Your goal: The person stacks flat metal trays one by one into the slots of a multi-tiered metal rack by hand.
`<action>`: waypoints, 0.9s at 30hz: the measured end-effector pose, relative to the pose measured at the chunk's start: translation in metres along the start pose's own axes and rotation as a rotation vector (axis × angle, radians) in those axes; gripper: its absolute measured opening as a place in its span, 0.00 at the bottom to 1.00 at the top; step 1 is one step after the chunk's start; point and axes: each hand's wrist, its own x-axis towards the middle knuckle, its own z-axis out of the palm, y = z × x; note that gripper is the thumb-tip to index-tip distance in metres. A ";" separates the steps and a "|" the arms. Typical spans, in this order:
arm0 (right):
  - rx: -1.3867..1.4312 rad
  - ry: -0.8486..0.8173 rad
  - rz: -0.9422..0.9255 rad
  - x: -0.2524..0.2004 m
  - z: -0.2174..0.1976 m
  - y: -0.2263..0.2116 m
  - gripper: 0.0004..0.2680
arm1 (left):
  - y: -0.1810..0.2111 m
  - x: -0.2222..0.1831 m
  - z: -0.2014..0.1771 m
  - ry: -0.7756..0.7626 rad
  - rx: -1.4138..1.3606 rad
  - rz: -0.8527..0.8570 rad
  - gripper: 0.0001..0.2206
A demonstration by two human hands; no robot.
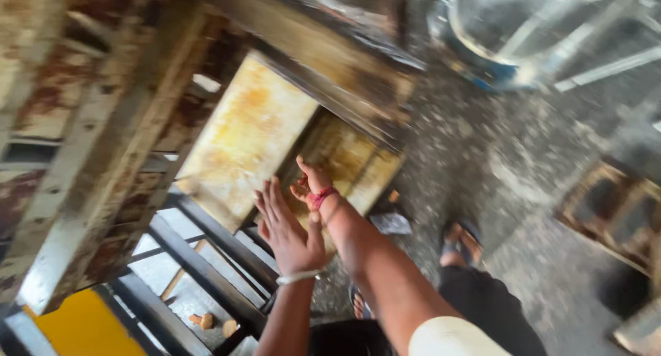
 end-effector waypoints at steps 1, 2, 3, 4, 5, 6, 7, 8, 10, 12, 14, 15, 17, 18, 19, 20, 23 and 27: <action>-0.045 -0.022 -0.044 -0.019 -0.012 -0.006 0.12 | 0.002 0.002 -0.002 -0.027 0.063 -0.002 0.40; -0.101 -0.077 -0.050 -0.045 -0.034 -0.011 0.11 | 0.004 0.002 -0.005 -0.053 0.126 -0.001 0.40; -0.151 -0.127 -0.063 -0.076 -0.065 -0.016 0.10 | 0.006 0.004 -0.006 -0.078 0.199 -0.034 0.40; -0.203 -0.175 -0.076 -0.107 -0.095 -0.019 0.10 | 0.008 0.006 -0.007 -0.102 0.275 -0.063 0.40; -0.223 -0.117 -0.024 -0.139 -0.128 -0.024 0.09 | 0.012 0.006 -0.003 -0.135 0.338 -0.086 0.40; -0.238 -0.061 0.032 -0.171 -0.164 -0.025 0.08 | 0.013 0.008 -0.003 -0.130 0.341 -0.062 0.41; -0.214 0.022 0.016 -0.207 -0.205 -0.025 0.09 | 0.015 0.007 -0.003 -0.117 0.344 -0.048 0.41; -0.189 0.105 0.001 -0.242 -0.248 -0.023 0.10 | 0.017 0.007 0.000 -0.156 0.360 -0.050 0.41; -0.001 0.357 0.024 -0.297 -0.331 -0.016 0.09 | 0.006 0.004 0.001 -0.164 0.401 -0.069 0.41; -0.042 0.559 0.017 -0.348 -0.406 -0.008 0.08 | -0.001 0.004 0.007 -0.113 0.431 0.001 0.41; -0.044 0.705 -0.030 -0.391 -0.475 0.002 0.08 | -0.010 -0.004 0.012 -0.053 0.451 0.083 0.40; -0.044 0.756 -0.054 -0.406 -0.505 0.002 0.08 | -0.017 -0.006 0.014 -0.036 0.438 0.113 0.39; -0.050 0.862 -0.103 -0.436 -0.557 -0.004 0.07 | -0.031 -0.009 0.017 -0.036 0.407 0.160 0.36; -0.113 0.891 -0.132 -0.445 -0.574 -0.009 0.08 | -0.037 -0.008 0.023 -0.026 0.418 0.176 0.36; -0.184 0.915 -0.159 -0.450 -0.591 -0.018 0.08 | -0.044 -0.006 0.025 -0.011 0.434 0.184 0.35; -0.256 0.937 -0.185 -0.457 -0.611 -0.027 0.09 | -0.049 -0.008 0.027 0.012 0.453 0.178 0.35; -0.576 0.965 -0.137 -0.470 -0.667 -0.066 0.09 | -0.046 -0.040 0.049 0.053 0.510 0.162 0.34; -1.227 1.082 -0.298 -0.477 -0.739 -0.140 0.10 | -0.003 -0.092 0.101 0.072 0.529 0.115 0.33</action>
